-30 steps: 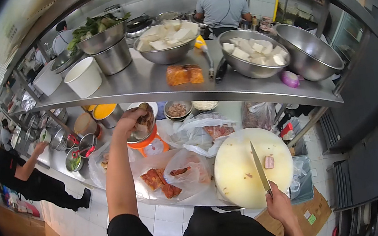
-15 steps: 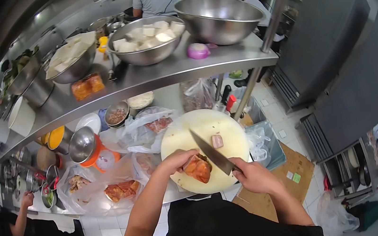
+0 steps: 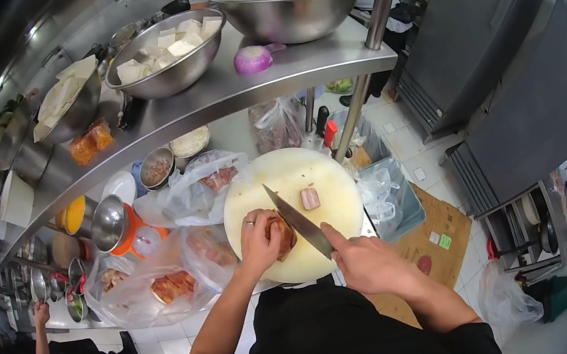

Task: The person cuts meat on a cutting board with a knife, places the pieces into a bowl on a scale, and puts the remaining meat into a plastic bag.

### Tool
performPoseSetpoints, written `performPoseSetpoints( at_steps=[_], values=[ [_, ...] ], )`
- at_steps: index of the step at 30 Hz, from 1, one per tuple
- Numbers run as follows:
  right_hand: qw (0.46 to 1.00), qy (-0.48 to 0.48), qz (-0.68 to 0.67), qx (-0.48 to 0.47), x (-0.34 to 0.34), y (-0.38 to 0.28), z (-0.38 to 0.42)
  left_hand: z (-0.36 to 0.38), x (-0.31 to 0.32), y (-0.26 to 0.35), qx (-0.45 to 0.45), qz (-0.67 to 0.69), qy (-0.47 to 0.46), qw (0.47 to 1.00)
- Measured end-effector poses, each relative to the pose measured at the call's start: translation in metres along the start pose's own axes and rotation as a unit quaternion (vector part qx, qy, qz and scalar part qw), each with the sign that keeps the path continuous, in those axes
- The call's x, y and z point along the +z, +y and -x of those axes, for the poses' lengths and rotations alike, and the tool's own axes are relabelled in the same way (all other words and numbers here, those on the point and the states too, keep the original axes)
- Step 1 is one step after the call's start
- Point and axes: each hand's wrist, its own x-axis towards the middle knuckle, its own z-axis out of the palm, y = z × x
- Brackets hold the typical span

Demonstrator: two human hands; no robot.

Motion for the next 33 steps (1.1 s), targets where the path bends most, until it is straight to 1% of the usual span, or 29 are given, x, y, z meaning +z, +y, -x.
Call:
performPoseSetpoints(
  at_steps=[2, 4, 7, 10, 12, 14, 16, 17, 19, 22, 23, 25, 28, 29, 31, 33],
  values=[
    [1.0, -0.021, 0.016, -0.003, 0.002, -0.004, -0.002, -0.001, 0.003, 0.002, 0.01, -0.058, 0.005, 0.998],
    [0.997, -0.027, 0.066, -0.011, 0.007, -0.006, -0.004, -0.001, 0.002, 0.007, 0.008, -0.071, 0.001, 0.997],
    [0.995, -0.051, 0.088, -0.007, 0.0, -0.017, -0.008, -0.004, 0.002, 0.01, 0.013, -0.089, -0.002, 0.996],
    [0.994, -0.05, 0.099, -0.015, -0.007, -0.03, -0.022, -0.006, 0.003, 0.01, 0.017, -0.102, 0.003, 0.995],
    [0.996, -0.041, 0.083, -0.018, 0.001, -0.03, -0.035, -0.007, 0.004, 0.009, 0.019, -0.107, 0.003, 0.994],
    [0.997, -0.031, 0.069, -0.023, 0.0, -0.03, -0.039, -0.007, 0.004, 0.006, 0.002, -0.106, -0.002, 0.994],
    [0.993, -0.075, 0.094, -0.003, -0.007, -0.032, -0.036, -0.006, 0.007, 0.004, 0.005, -0.111, -0.008, 0.994],
    [0.993, -0.077, 0.094, -0.001, -0.007, -0.033, -0.039, -0.006, 0.008, 0.003, 0.011, -0.117, -0.013, 0.993],
    [0.995, -0.036, 0.093, -0.01, -0.003, -0.036, -0.046, -0.008, 0.008, 0.0, 0.004, -0.119, -0.017, 0.993],
    [0.997, -0.027, 0.064, -0.015, 0.02, -0.029, -0.094, -0.006, 0.008, 0.002, 0.003, -0.118, -0.022, 0.993],
    [0.997, -0.025, 0.064, -0.014, 0.019, -0.029, -0.092, -0.007, 0.008, 0.003, 0.007, -0.115, -0.023, 0.993],
    [0.995, -0.071, 0.071, 0.009, 0.007, -0.037, -0.086, -0.01, 0.008, 0.0, 0.007, -0.118, -0.016, 0.993],
    [0.991, -0.106, 0.081, 0.02, 0.006, -0.029, -0.079, -0.005, 0.009, 0.0, -0.002, -0.114, -0.019, 0.993],
    [0.991, -0.109, 0.08, 0.021, 0.016, -0.027, -0.083, -0.007, 0.008, 0.002, 0.007, -0.11, -0.019, 0.994],
    [0.996, -0.059, 0.062, 0.029, 0.037, -0.023, -0.091, -0.006, 0.009, 0.0, 0.0, -0.117, -0.019, 0.993],
    [0.994, -0.07, 0.077, 0.026, 0.034, -0.018, -0.082, -0.005, 0.01, 0.002, -0.004, -0.123, -0.019, 0.992]
  ],
)
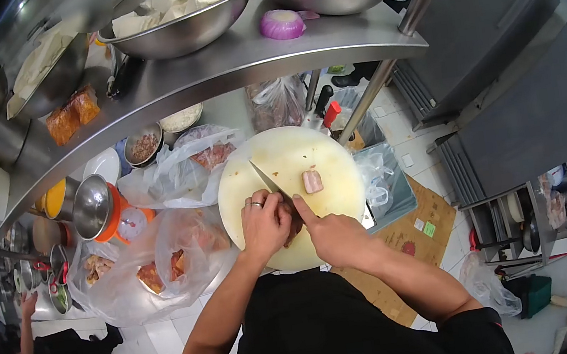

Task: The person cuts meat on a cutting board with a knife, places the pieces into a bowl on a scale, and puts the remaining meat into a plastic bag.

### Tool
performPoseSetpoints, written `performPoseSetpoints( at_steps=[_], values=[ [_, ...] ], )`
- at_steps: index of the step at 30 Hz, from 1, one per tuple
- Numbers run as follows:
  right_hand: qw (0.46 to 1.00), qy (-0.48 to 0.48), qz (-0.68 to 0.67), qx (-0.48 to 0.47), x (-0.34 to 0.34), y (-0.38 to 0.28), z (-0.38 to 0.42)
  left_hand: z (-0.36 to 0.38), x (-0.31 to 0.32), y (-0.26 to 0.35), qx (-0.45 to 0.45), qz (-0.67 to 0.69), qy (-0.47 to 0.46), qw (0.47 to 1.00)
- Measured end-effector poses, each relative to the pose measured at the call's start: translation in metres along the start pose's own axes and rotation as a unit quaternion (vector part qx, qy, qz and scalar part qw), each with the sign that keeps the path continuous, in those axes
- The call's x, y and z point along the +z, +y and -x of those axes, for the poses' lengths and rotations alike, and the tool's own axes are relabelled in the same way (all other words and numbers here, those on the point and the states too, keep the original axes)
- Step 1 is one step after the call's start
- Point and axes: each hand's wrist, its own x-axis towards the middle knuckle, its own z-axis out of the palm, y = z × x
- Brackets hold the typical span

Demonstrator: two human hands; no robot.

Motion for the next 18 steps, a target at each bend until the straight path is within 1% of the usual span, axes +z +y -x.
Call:
performPoseSetpoints(
  at_steps=[2, 4, 5, 7, 8, 9, 11, 13, 16, 18],
  values=[
    [1.0, -0.014, 0.015, -0.003, 0.003, 0.004, 0.002, 0.0, 0.002, 0.001, -0.007, 0.001, -0.003, 1.0],
    [0.999, 0.03, -0.01, -0.012, 0.024, 0.009, -0.003, 0.001, 0.001, -0.001, -0.006, 0.005, 0.003, 1.0],
    [0.999, 0.031, -0.01, -0.011, 0.04, 0.011, -0.008, -0.001, 0.0, -0.001, 0.001, 0.009, 0.017, 1.0],
    [0.996, 0.092, 0.013, 0.019, 0.068, 0.014, -0.02, -0.001, -0.001, -0.005, 0.001, 0.011, 0.013, 1.0],
    [0.995, 0.1, 0.015, 0.019, 0.068, 0.022, -0.024, -0.002, -0.001, -0.006, 0.001, 0.012, 0.005, 1.0],
    [0.994, 0.112, 0.007, 0.0, 0.06, 0.027, -0.028, -0.003, -0.003, -0.006, 0.0, 0.009, 0.0, 1.0],
    [0.991, 0.13, -0.007, -0.021, 0.052, 0.037, -0.025, 0.0, -0.005, -0.003, 0.002, 0.007, 0.015, 1.0],
    [0.992, 0.117, -0.026, -0.032, 0.04, 0.052, -0.018, -0.002, -0.006, -0.001, 0.006, 0.011, 0.03, 0.999],
    [0.99, 0.137, -0.005, -0.038, 0.034, 0.055, -0.002, 0.002, -0.005, -0.003, 0.001, 0.025, 0.026, 0.999],
    [0.988, 0.148, 0.006, -0.036, 0.028, 0.044, 0.002, 0.004, -0.001, -0.005, -0.049, 0.104, 0.062, 0.991]
  ],
)
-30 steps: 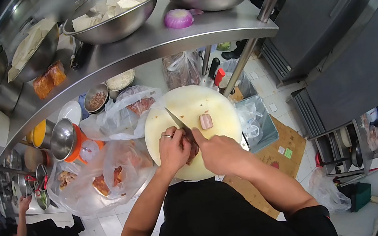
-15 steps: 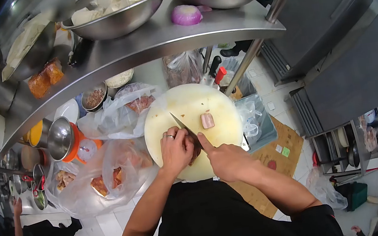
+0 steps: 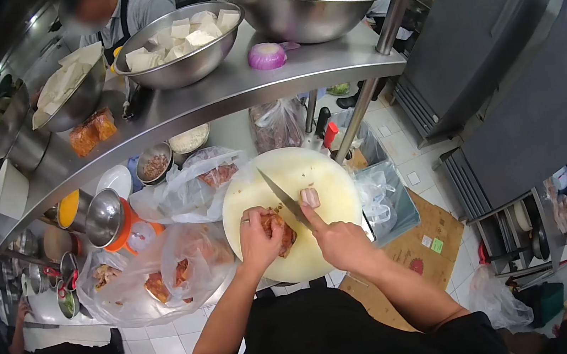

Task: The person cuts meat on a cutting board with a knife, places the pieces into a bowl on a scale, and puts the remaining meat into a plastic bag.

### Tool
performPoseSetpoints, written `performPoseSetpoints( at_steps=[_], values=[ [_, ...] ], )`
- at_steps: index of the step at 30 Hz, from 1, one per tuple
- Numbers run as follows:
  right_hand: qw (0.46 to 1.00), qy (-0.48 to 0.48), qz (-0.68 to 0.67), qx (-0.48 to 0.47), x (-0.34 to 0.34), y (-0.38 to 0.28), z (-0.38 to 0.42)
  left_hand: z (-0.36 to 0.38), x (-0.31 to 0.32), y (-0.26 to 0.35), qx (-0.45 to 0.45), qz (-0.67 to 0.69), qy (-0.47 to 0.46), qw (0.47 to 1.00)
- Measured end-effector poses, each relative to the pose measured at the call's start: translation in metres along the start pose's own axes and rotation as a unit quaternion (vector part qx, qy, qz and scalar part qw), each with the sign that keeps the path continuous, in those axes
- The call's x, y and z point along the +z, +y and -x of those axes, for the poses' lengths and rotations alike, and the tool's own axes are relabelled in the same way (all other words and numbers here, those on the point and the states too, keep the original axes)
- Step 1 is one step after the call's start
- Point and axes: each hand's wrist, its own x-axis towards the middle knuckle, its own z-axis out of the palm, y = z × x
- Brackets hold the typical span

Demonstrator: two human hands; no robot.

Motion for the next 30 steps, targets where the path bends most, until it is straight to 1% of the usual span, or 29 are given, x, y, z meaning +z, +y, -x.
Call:
performPoseSetpoints(
  at_steps=[4, 5, 7, 10, 12, 13, 14, 15, 16, 17, 18, 19, 21, 22, 24, 25, 27, 28, 30],
  values=[
    [1.0, 0.023, -0.007, 0.015, -0.023, -0.03, -0.005, 0.003, 0.0, 0.001, 0.008, -0.026, 0.007, 1.0],
    [1.0, 0.023, -0.009, 0.015, -0.006, -0.027, -0.013, 0.004, 0.0, 0.001, 0.001, -0.021, 0.01, 1.0],
    [0.999, -0.022, -0.025, -0.01, 0.037, -0.01, -0.034, 0.003, 0.001, 0.002, -0.006, -0.015, 0.013, 1.0],
    [0.998, -0.018, -0.059, -0.01, 0.028, 0.014, -0.033, 0.003, -0.003, 0.003, 0.01, -0.028, 0.003, 1.0],
    [0.997, -0.035, -0.072, 0.003, 0.012, 0.032, -0.019, 0.007, -0.01, 0.007, -0.057, -0.077, -0.005, 0.995],
    [0.995, -0.051, -0.081, 0.016, 0.002, 0.036, -0.013, 0.01, -0.015, 0.01, -0.057, -0.079, -0.004, 0.995],
    [0.995, -0.051, -0.081, 0.015, -0.005, 0.034, -0.005, 0.016, -0.021, 0.013, -0.156, -0.077, -0.034, 0.984],
    [0.996, -0.039, -0.076, 0.025, -0.01, 0.031, 0.007, 0.022, -0.026, 0.018, -0.255, -0.074, -0.064, 0.962],
    [0.996, -0.028, -0.071, 0.036, -0.012, 0.026, 0.017, 0.024, -0.031, 0.026, -0.256, -0.075, -0.065, 0.962],
    [0.996, -0.029, -0.071, 0.034, -0.013, 0.021, 0.024, 0.026, -0.037, 0.034, -0.136, -0.16, -0.033, 0.977],
    [0.997, -0.03, -0.06, 0.034, -0.013, 0.015, 0.029, 0.028, -0.042, 0.041, -0.014, -0.242, 0.001, 0.97],
    [0.998, -0.03, -0.05, 0.035, -0.01, 0.012, 0.034, 0.024, -0.046, 0.049, -0.015, -0.243, 0.001, 0.97],
    [0.997, -0.043, -0.049, 0.029, 0.006, 0.017, 0.035, 0.011, -0.052, 0.059, 0.111, -0.169, -0.107, 0.974],
    [0.997, -0.056, -0.048, 0.022, 0.01, 0.02, 0.034, 0.01, -0.05, 0.056, 0.111, -0.169, -0.106, 0.974],
    [0.997, -0.063, -0.045, 0.013, 0.0, 0.023, 0.04, 0.009, -0.042, 0.044, 0.037, -0.133, -0.26, 0.956],
    [0.997, -0.069, -0.044, 0.006, -0.008, 0.021, 0.044, 0.009, -0.038, 0.038, 0.035, -0.135, -0.258, 0.956],
    [0.996, -0.076, -0.049, 0.008, -0.023, 0.017, 0.051, 0.006, -0.034, 0.03, 0.022, -0.166, -0.295, 0.941],
    [0.995, -0.081, -0.054, 0.013, -0.029, 0.014, 0.053, 0.005, -0.035, 0.028, 0.018, -0.166, -0.291, 0.942],
    [0.995, -0.082, -0.047, 0.015, -0.039, 0.007, 0.059, 0.003, -0.036, 0.028, -0.016, -0.143, -0.287, 0.947]
  ],
)
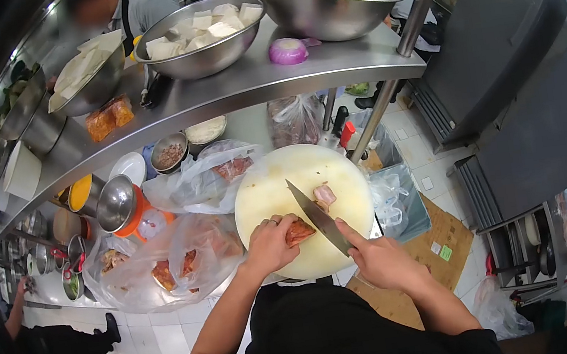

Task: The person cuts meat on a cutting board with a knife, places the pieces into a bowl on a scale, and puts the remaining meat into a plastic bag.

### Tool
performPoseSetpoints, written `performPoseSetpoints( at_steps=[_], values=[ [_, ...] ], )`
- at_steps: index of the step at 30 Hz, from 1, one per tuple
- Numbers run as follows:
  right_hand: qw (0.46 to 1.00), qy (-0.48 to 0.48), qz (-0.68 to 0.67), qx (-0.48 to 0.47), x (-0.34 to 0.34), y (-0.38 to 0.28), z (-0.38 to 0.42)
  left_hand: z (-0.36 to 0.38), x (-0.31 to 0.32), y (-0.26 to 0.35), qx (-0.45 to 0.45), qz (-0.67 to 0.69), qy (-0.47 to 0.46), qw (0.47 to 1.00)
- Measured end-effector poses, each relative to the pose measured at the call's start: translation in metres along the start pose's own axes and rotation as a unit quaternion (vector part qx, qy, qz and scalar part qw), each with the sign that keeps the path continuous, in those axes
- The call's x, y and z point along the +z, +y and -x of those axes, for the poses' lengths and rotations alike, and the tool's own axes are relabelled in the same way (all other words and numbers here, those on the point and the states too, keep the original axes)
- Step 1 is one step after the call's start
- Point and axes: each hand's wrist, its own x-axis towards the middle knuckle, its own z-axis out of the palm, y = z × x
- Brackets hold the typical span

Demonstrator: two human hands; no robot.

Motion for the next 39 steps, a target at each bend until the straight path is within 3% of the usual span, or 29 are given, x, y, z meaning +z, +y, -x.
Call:
performPoseSetpoints(
  at_steps=[3, 13, 23, 25, 28, 34, 36, 37, 38, 39],
  values=[
    [1.0, -0.008, 0.016, 0.002, -0.011, -0.009, 0.01, 0.01, 0.005, 0.014, 0.065, -0.094, 0.087, 0.99],
    [0.995, -0.072, 0.069, -0.006, -0.033, -0.04, -0.012, 0.003, 0.019, 0.014, 0.05, -0.101, 0.08, 0.99],
    [0.992, -0.106, 0.071, 0.014, -0.007, -0.033, -0.046, 0.002, 0.022, 0.017, 0.021, -0.097, 0.082, 0.992],
    [0.999, 0.01, 0.033, 0.008, 0.049, -0.016, -0.067, 0.001, 0.022, 0.019, 0.025, -0.1, 0.089, 0.991],
    [0.999, 0.005, 0.045, -0.002, 0.053, -0.002, -0.055, 0.004, 0.023, 0.018, 0.015, -0.107, 0.082, 0.991],
    [0.999, 0.001, -0.014, 0.038, 0.05, 0.028, -0.03, -0.007, 0.012, 0.002, -0.084, -0.036, 0.103, 0.99],
    [0.998, 0.007, -0.056, 0.037, 0.046, 0.038, -0.027, -0.009, -0.021, -0.006, -0.193, 0.154, -0.036, 0.968],
    [0.995, -0.006, -0.071, 0.064, 0.037, 0.033, -0.025, -0.01, -0.021, -0.029, -0.217, 0.247, -0.049, 0.943],
    [0.992, -0.022, -0.086, 0.088, 0.033, 0.028, -0.025, -0.001, -0.037, -0.037, -0.233, 0.243, -0.027, 0.941],
    [0.994, -0.028, -0.082, 0.062, 0.036, 0.027, -0.027, 0.006, -0.059, -0.041, -0.235, 0.347, -0.033, 0.907]
  ],
)
